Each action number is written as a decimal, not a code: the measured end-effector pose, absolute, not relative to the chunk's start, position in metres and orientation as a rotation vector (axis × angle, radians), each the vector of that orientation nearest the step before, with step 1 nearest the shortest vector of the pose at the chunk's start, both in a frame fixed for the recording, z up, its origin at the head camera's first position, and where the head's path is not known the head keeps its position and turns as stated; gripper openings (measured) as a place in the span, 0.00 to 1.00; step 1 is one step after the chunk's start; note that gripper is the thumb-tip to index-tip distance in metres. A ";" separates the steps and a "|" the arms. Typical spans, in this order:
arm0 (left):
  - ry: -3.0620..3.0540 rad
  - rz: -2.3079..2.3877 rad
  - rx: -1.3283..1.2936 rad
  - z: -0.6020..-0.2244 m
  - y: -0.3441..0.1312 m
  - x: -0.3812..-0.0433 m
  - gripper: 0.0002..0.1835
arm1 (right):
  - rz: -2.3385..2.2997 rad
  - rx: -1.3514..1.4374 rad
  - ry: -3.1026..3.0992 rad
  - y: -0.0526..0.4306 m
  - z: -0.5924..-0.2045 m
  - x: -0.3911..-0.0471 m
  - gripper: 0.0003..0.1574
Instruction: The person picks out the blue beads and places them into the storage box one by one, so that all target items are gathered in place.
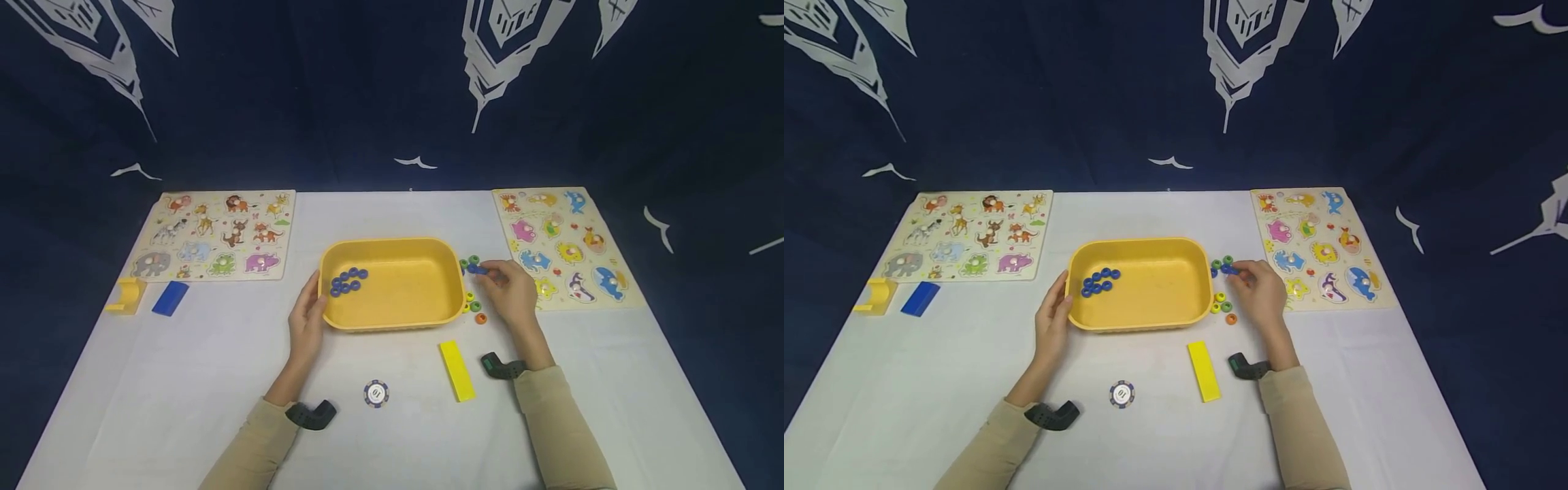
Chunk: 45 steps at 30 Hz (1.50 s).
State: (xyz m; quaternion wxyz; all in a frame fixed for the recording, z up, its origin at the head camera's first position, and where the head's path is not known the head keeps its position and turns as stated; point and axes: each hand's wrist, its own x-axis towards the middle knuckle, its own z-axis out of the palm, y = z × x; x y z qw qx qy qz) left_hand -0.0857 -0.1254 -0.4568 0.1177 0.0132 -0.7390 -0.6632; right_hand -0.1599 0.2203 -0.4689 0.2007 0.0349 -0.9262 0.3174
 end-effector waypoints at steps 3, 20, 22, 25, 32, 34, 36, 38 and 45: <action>-2.175 -1.936 0.042 -0.457 -0.125 -0.086 0.24 | 1.064 0.129 -2.508 0.214 -0.452 -0.157 0.13; -2.178 -1.920 0.039 -0.459 -0.127 -0.087 0.24 | 1.180 0.694 -2.854 0.108 -0.407 -0.185 0.09; -2.167 -1.934 0.043 -0.466 -0.128 -0.089 0.24 | 1.125 0.732 -2.912 0.096 -0.411 -0.188 0.09; -2.157 -1.938 0.049 -0.476 -0.131 -0.092 0.24 | 1.059 0.805 -2.958 0.080 -0.416 -0.191 0.09; -2.146 -1.912 0.021 -0.487 -0.132 -0.096 0.24 | 0.979 0.889 -3.017 0.056 -0.429 -0.192 0.10; -2.148 -1.907 0.023 -0.486 -0.131 -0.096 0.23 | 0.948 0.894 -3.037 0.053 -0.433 -0.192 0.10; -2.158 -1.893 0.034 -0.485 -0.131 -0.095 0.23 | 0.898 0.910 -3.052 0.050 -0.436 -0.192 0.10; -2.168 -1.880 0.044 -0.484 -0.132 -0.095 0.23 | 0.867 0.931 -3.053 0.048 -0.437 -0.192 0.10; -2.150 -1.933 0.045 -0.477 -0.130 -0.092 0.24 | 0.882 0.900 -3.031 0.054 -0.430 -0.186 0.12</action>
